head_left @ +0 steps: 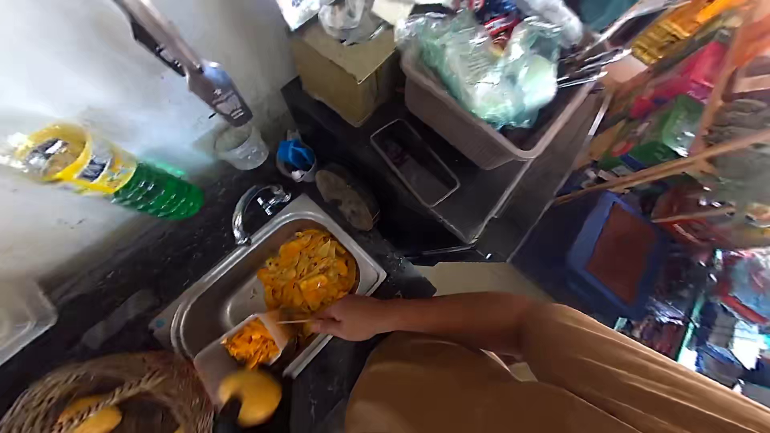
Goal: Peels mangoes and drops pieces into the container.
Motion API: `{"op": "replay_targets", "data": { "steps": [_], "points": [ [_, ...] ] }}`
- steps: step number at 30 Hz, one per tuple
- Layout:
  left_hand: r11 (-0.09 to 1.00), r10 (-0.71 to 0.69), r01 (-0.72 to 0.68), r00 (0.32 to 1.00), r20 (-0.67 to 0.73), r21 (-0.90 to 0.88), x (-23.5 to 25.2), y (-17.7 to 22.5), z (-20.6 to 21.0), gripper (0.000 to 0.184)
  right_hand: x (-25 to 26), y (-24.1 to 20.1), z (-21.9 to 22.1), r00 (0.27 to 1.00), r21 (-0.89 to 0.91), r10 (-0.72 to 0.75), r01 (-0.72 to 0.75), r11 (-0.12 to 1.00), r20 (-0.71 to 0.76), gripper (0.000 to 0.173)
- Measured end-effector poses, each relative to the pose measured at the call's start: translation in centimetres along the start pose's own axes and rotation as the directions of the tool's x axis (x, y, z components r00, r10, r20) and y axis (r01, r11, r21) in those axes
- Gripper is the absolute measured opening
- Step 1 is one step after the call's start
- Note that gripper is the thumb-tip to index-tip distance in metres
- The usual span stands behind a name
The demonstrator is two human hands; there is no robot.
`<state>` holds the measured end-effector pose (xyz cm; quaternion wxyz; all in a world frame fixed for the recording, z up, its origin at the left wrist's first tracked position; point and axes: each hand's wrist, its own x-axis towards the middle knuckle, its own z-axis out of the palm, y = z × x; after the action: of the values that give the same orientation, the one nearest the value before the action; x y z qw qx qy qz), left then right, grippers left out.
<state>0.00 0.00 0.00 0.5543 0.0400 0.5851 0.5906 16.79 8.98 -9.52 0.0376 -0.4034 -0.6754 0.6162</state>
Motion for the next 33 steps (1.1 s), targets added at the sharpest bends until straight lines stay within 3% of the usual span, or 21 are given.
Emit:
{"op": "replay_targets", "data": {
  "steps": [1,4,6,9,13,16,24,29,33],
  "points": [
    [0.999,-0.042,0.042,0.999,-0.005,0.017,2.5,-1.6,-0.5,0.035,-0.1,-0.6,-0.1,1.000,0.001,-0.013,0.013,1.000,-0.011,0.054],
    [0.977,-0.071,0.071,0.997,0.004,-0.203,8.1,-5.9,-4.2,0.043,0.6,-1.4,0.5,0.997,-0.050,-0.071,0.070,0.996,-0.026,0.049],
    [0.947,-0.123,0.093,0.989,-0.082,-0.307,9.7,-6.7,-3.7,0.047,1.7,-1.0,1.3,0.991,-0.143,-0.137,0.136,0.980,0.000,0.048],
    [0.894,-0.119,0.098,0.993,-0.020,-0.436,10.0,-7.3,-3.1,0.037,2.0,-0.1,2.4,0.971,-0.309,-0.237,0.218,0.926,-0.026,0.048],
    [0.924,-0.065,0.066,0.998,0.015,-0.376,7.2,-7.1,-3.2,0.032,1.9,0.8,2.7,0.950,-0.397,-0.311,0.277,0.875,-0.023,0.047],
    [0.914,-0.158,0.126,0.986,-0.052,-0.385,5.0,-5.9,-2.5,0.038,2.0,1.2,2.4,0.937,-0.390,-0.348,0.325,0.862,0.012,0.046],
    [0.859,-0.231,0.237,0.970,0.071,-0.454,8.4,-7.0,-3.3,0.049,2.6,2.0,1.7,0.936,-0.309,-0.348,0.348,0.885,0.055,0.045],
    [0.869,-0.312,0.306,0.949,0.049,-0.388,8.6,-7.6,-3.5,0.047,2.9,2.3,1.0,0.954,-0.290,-0.278,0.299,0.909,0.112,0.045],
    [0.832,-0.316,0.273,0.949,-0.008,-0.483,8.7,-8.2,-3.0,0.037,2.6,2.4,2.1,0.963,-0.317,-0.269,0.261,0.912,0.021,0.044]
  ]
}}
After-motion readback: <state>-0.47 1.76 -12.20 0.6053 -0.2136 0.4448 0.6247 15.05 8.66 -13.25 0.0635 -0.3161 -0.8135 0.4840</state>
